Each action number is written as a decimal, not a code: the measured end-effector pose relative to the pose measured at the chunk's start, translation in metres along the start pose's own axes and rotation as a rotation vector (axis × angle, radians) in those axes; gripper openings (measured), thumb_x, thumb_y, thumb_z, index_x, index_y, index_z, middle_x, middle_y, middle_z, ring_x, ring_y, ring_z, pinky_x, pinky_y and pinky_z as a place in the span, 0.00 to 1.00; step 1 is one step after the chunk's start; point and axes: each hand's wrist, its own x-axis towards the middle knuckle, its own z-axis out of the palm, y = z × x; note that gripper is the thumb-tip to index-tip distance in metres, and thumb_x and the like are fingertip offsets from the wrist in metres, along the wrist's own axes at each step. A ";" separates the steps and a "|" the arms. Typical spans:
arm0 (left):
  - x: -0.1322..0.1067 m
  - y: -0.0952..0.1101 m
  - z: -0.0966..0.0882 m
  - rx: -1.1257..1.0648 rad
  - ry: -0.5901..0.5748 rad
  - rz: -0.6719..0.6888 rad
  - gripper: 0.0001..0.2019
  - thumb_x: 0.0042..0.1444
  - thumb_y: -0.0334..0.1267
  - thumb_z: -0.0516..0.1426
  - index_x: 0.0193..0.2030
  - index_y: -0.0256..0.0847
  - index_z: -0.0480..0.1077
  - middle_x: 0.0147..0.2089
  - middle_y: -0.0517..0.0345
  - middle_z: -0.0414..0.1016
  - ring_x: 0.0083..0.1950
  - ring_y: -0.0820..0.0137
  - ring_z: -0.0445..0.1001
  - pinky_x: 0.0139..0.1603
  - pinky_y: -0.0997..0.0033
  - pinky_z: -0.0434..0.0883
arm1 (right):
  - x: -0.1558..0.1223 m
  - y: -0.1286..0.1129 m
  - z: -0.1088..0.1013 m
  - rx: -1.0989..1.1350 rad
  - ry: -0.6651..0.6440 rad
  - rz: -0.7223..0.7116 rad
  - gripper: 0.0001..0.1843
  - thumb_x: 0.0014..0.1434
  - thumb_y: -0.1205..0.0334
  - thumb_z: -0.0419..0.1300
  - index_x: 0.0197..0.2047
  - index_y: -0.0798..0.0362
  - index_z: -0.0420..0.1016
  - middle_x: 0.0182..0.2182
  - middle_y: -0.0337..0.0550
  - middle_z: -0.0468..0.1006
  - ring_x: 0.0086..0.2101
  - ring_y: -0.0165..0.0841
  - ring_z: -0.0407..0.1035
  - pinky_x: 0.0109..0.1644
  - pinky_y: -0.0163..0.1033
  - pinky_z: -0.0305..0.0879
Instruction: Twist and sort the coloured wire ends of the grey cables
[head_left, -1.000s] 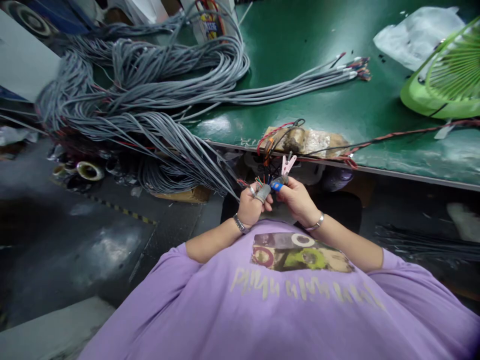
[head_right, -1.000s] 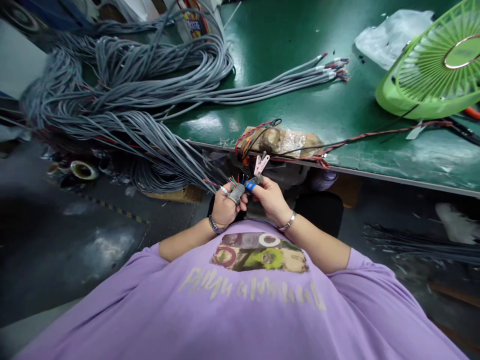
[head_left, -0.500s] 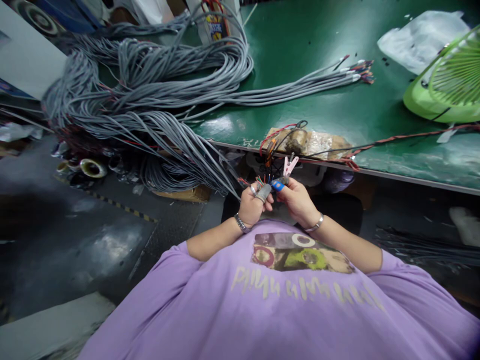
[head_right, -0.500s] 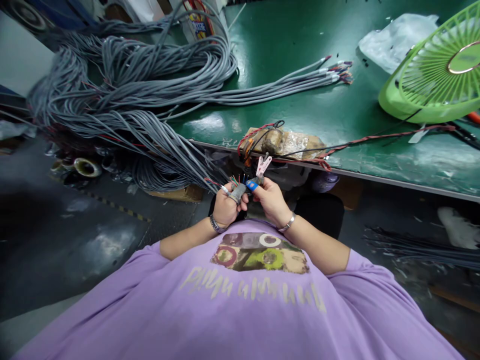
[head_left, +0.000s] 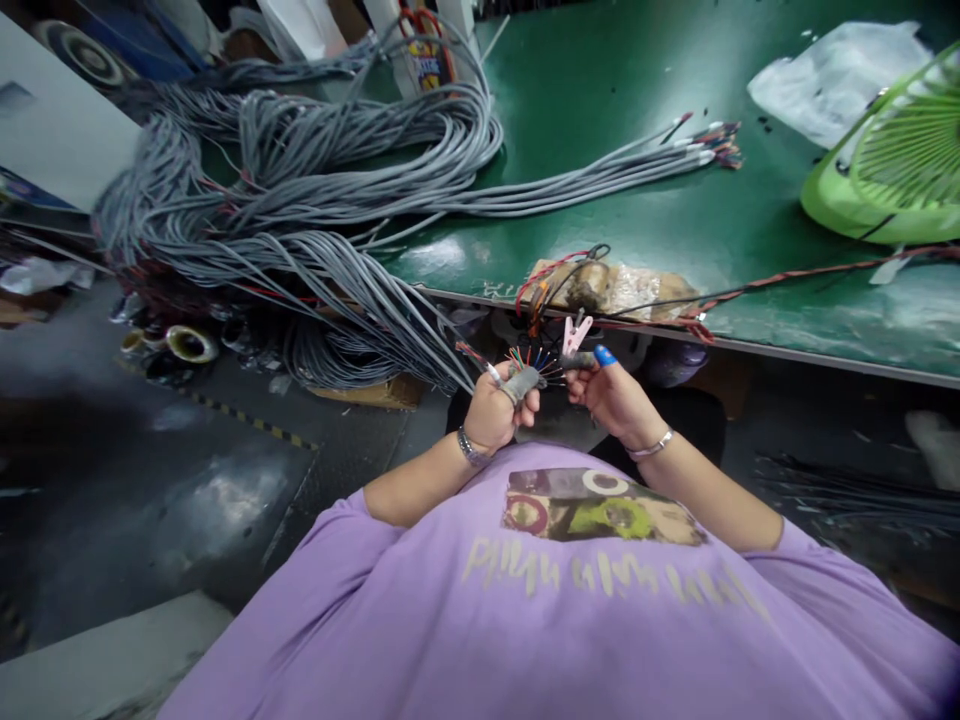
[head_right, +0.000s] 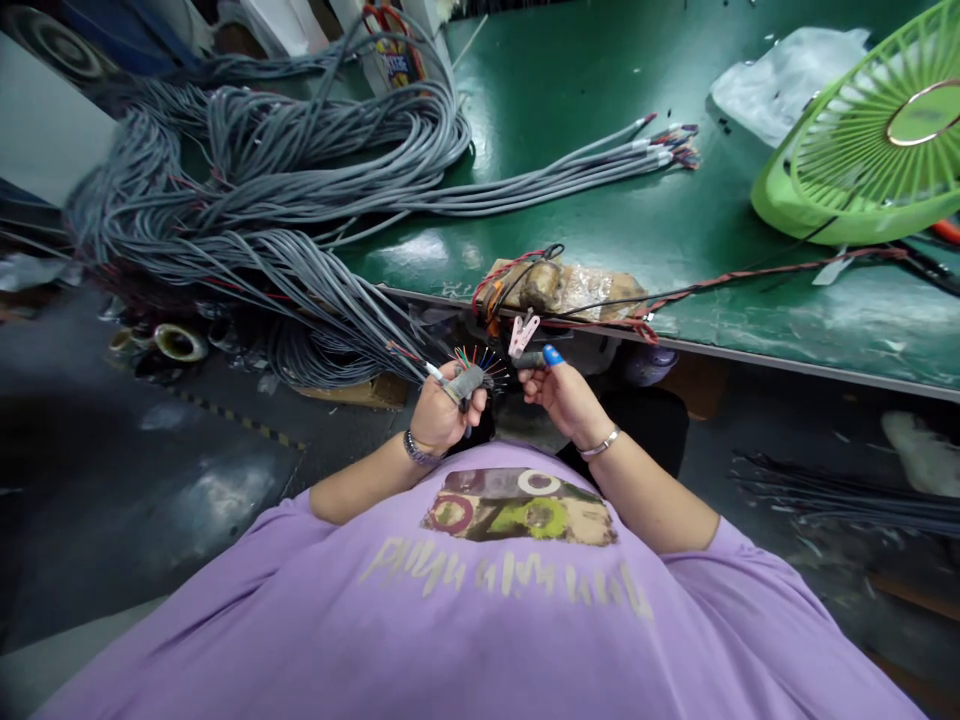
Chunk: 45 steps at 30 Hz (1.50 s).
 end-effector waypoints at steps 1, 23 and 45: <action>-0.001 0.004 0.002 -0.004 -0.029 -0.024 0.21 0.46 0.55 0.66 0.28 0.40 0.65 0.18 0.65 0.70 0.12 0.79 0.63 0.11 0.80 0.52 | 0.002 -0.005 0.000 0.002 0.020 0.000 0.26 0.51 0.36 0.66 0.33 0.53 0.77 0.27 0.39 0.77 0.23 0.25 0.65 0.27 0.31 0.66; 0.002 -0.003 0.026 -0.010 -0.134 -0.123 0.22 0.45 0.55 0.66 0.28 0.40 0.64 0.18 0.64 0.70 0.12 0.79 0.63 0.12 0.79 0.51 | 0.031 -0.021 0.035 0.085 0.034 -0.063 0.29 0.49 0.31 0.66 0.31 0.52 0.73 0.21 0.37 0.75 0.21 0.27 0.68 0.27 0.35 0.67; -0.009 -0.004 0.025 0.001 -0.106 -0.042 0.22 0.48 0.56 0.64 0.28 0.40 0.64 0.19 0.64 0.71 0.13 0.79 0.64 0.12 0.79 0.52 | 0.018 -0.024 0.028 0.083 -0.037 0.015 0.21 0.58 0.39 0.61 0.37 0.50 0.77 0.29 0.39 0.79 0.25 0.28 0.68 0.30 0.34 0.66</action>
